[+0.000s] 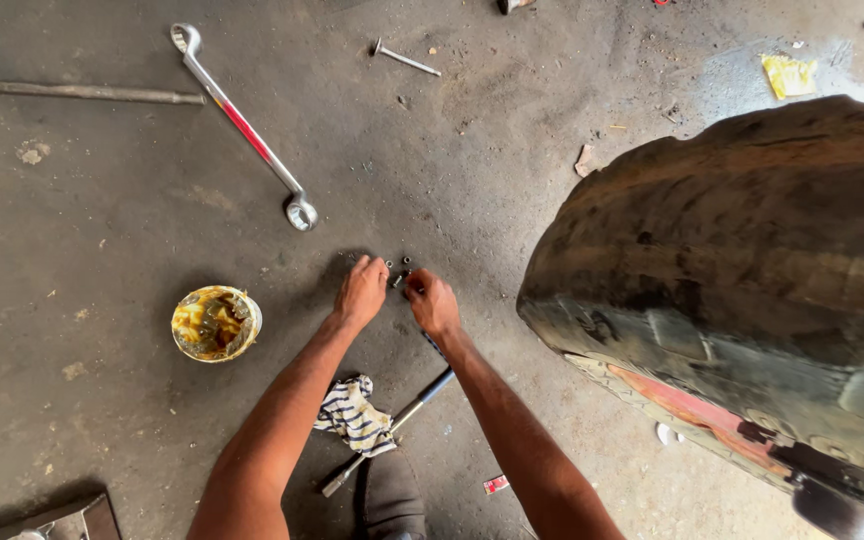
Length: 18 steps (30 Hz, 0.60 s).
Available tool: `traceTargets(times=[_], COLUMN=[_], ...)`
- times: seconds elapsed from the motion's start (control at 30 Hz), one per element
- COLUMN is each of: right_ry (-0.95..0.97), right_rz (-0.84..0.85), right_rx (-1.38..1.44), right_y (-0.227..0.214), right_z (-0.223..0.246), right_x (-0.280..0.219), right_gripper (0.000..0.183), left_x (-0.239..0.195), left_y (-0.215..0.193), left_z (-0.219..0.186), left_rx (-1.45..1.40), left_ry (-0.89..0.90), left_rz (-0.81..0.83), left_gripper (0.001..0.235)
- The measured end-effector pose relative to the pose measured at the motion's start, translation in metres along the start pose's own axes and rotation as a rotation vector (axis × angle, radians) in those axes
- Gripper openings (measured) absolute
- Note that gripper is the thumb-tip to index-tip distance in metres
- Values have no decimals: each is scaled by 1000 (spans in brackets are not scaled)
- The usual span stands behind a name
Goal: The person works on a vehicle wheel hub, inserting and tightening a cotter pin by hand. They then wipe their hands with a cloth and use a T-handle tool to tighten the hub nut.
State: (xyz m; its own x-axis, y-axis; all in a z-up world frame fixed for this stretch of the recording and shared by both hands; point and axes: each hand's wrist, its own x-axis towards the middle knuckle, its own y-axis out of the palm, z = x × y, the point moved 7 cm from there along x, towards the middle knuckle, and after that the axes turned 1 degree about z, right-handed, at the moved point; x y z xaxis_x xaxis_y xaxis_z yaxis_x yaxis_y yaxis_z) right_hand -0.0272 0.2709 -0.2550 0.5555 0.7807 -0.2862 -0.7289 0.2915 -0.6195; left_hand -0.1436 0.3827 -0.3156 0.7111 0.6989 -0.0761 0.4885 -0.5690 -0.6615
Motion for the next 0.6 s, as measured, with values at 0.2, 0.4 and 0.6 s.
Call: traceTargets(times=[0.2, 0.4, 0.6], right_ry=[171, 198, -150], right_rz=[40, -4, -90], right_rx=[136, 359, 365], right_y=[-2, -15, -70], right_z=[-25, -43, 13], right_x=[-13, -38, -96], right_gripper=[23, 21, 35], left_x=[1, 14, -30], left_y=[17, 40, 58], left_z=[-12, 5, -47], left_rx=[86, 209, -846], left_ry=[-41, -185, -462], left_rz=[86, 107, 499], left_gripper=[26, 22, 15])
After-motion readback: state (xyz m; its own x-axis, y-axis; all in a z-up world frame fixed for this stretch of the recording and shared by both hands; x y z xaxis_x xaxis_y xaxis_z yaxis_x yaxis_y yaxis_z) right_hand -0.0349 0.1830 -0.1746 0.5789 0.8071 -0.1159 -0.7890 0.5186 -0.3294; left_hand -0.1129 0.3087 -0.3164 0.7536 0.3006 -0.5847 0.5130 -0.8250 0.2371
